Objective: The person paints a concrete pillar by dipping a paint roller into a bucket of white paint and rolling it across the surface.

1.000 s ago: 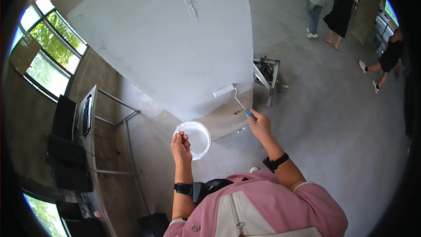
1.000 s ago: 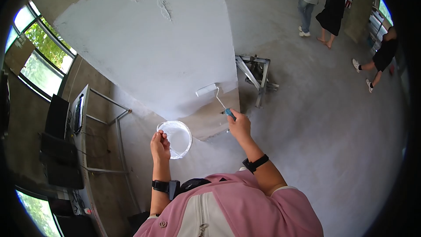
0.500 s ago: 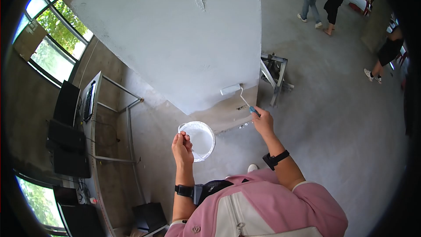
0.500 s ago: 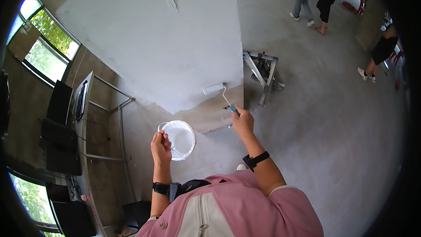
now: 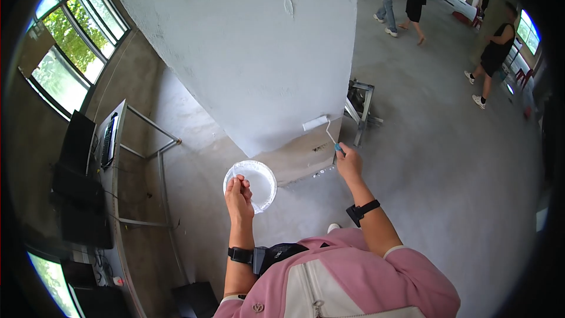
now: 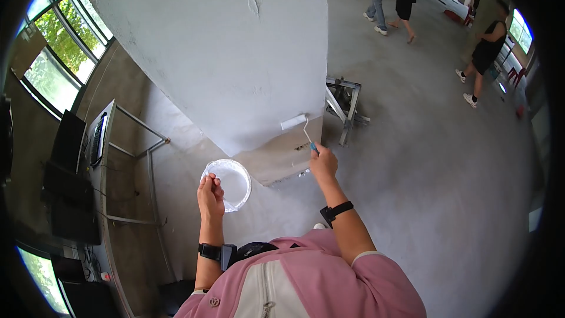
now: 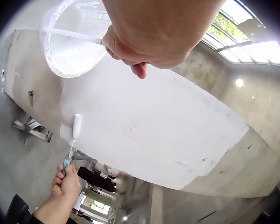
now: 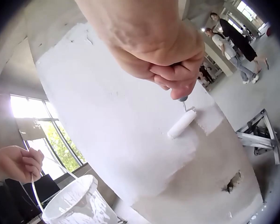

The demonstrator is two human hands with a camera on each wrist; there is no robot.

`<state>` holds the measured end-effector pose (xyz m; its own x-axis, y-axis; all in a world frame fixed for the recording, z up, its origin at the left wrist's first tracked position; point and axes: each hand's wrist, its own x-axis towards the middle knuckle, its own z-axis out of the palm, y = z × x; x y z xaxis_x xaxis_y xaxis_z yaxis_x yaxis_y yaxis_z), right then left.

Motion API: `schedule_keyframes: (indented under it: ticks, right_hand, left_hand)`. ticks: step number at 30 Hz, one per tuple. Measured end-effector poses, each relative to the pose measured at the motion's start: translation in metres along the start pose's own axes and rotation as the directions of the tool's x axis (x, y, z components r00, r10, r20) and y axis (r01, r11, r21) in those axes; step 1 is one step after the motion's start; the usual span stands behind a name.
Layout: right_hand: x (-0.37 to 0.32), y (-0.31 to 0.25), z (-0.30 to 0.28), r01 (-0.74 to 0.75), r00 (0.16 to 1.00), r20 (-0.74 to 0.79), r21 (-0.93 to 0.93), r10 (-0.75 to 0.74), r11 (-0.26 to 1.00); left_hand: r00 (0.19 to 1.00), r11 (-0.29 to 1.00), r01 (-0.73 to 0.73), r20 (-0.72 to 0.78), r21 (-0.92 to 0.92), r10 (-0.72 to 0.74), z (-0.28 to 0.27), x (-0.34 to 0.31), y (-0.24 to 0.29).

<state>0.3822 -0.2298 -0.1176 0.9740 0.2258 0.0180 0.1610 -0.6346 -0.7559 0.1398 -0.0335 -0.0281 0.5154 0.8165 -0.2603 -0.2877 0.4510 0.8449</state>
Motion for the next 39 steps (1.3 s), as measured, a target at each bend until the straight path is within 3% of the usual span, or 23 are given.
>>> schedule_keyframes:
  ticks: [3, 5, 12, 17, 21, 24, 28, 30, 31, 32, 33, 34, 36, 39]
  right_hand:
    - [-0.003, -0.022, -0.024, 0.054, 0.994, -0.093, 0.039, -0.050, 0.998]
    - [-0.001, -0.032, -0.028, 0.077, 0.994, -0.072, -0.061, -0.081, 0.995]
    - [0.024, 0.009, 0.006, 0.053, 0.997, -0.048, -0.093, -0.058, 0.994]
    - [0.025, 0.018, -0.020, 0.063, 0.998, -0.029, 0.164, -0.059, 0.984]
    - [0.036, 0.028, -0.009, 0.012, 1.000, 0.002, 0.134, -0.012, 0.991]
    - [0.045, 0.039, -0.001, -0.029, 0.990, 0.140, 0.126, 0.011, 0.992]
    - [0.040, 0.045, -0.011, 0.114, 0.993, 0.013, 0.223, -0.120, 0.968]
    - [0.029, 0.034, -0.033, 0.030, 0.987, 0.133, 0.428, -0.096, 0.903]
    - [0.030, 0.035, -0.033, 0.035, 0.987, 0.130, 0.429, -0.099, 0.903]
    - [0.032, 0.035, -0.031, -0.213, 0.946, 0.322, 0.566, 0.024, 0.796]
    - [0.034, 0.038, -0.029, -0.462, 0.845, 0.525, 0.622, 0.101, 0.632]
    - [0.039, 0.042, -0.028, -0.461, 0.842, 0.530, 0.617, 0.095, 0.638]
    - [0.047, 0.045, -0.030, -0.598, 0.755, 0.647, 0.614, 0.106, 0.514]
    - [0.050, 0.039, -0.044, -0.608, 0.748, 0.660, 0.636, 0.074, 0.475]
  left_hand:
    - [1.000, 1.000, 0.000, 0.005, -0.005, 0.000, -0.003, 0.006, -0.001]
    - [1.000, 1.000, 0.003, -0.005, -0.011, -0.003, -0.007, 0.008, -0.003]
    - [1.000, 1.000, -0.010, 0.027, 0.030, 0.009, 0.004, 0.007, -0.002]
    - [0.999, 0.999, -0.027, 0.027, 0.019, 0.027, 0.027, 0.005, -0.006]
    - [0.998, 0.999, -0.045, -0.043, -0.001, 0.045, 0.040, 0.009, -0.016]
    - [0.995, 0.997, -0.071, -0.071, -0.011, 0.070, 0.049, 0.005, -0.025]
    - [0.990, 0.996, -0.086, -0.111, -0.029, 0.082, 0.062, 0.013, -0.036]
    - [0.991, 0.996, -0.085, -0.103, -0.025, 0.082, 0.072, 0.011, -0.044]
    - [0.991, 0.996, -0.081, -0.111, -0.021, 0.078, 0.077, 0.010, -0.045]
    - [0.990, 0.996, -0.086, -0.113, -0.025, 0.083, 0.081, 0.010, -0.046]
    - [0.990, 0.996, -0.080, -0.121, -0.039, 0.075, 0.085, 0.007, -0.049]
    - [0.989, 0.996, -0.074, -0.129, -0.053, 0.067, 0.088, 0.005, -0.051]
    - [0.990, 0.996, -0.074, -0.124, -0.048, 0.068, 0.094, -0.001, -0.053]
    - [0.989, 0.996, -0.067, -0.138, -0.064, 0.057, 0.098, -0.005, -0.059]
